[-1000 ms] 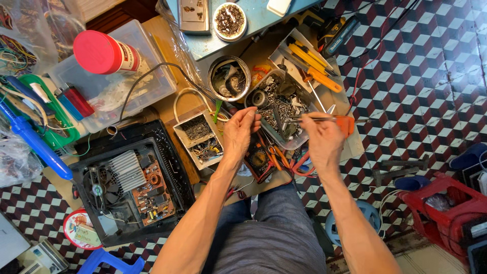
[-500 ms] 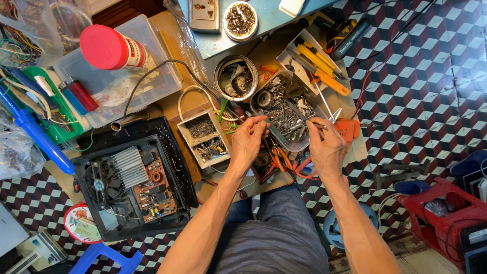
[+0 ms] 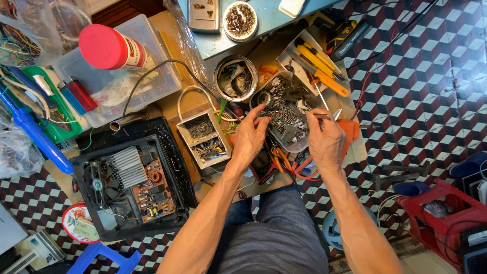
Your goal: The person works at a cluttered electronics workbench, using a multimeter to test components and a cordless drill to remove screws from a circuit board. They handle a circuit board, a multimeter, a drill, and various small parts from a container.
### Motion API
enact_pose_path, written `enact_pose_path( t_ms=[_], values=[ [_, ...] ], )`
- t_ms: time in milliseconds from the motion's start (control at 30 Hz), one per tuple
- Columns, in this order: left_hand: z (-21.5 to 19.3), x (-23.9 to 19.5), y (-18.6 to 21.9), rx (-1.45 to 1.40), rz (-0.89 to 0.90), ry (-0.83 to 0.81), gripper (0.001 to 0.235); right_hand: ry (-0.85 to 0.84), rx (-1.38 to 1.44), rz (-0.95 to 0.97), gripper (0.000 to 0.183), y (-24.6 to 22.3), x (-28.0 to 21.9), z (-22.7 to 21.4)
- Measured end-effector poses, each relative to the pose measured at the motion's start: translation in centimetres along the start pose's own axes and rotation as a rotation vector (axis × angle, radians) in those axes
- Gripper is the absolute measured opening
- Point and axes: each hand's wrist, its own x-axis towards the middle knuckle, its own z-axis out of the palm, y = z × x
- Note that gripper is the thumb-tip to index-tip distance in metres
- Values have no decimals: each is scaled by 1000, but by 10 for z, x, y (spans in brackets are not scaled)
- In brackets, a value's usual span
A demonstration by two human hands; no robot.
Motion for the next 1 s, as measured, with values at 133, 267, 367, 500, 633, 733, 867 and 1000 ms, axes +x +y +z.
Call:
enact_pose_path(
  t_ms=[133,267,367,500,633,733,867,1000],
  values=[
    [-3,-6,9,48,53,-29,51,-20,14,37,11,3,-4,-6],
    [-3,-13,12,49,17,-20,50,-52,56,53,13,7,-5,-2],
    [-3,-15,11,30,22,-16,49,-32,91,128,15,13,-1,6],
    [-3,-14,10,32,17,-23,48,19,258,205,16,23,1,15],
    [-4,-14,9,10,13,-27,49,66,368,260,16,29,-1,16],
    [-4,-15,8,-1,-11,-42,50,78,412,229,15,31,-4,13],
    [-4,-14,8,39,20,-29,49,66,375,246,15,32,-3,16],
    [-6,-15,8,-2,14,-47,51,81,381,267,16,33,2,23]
  ],
)
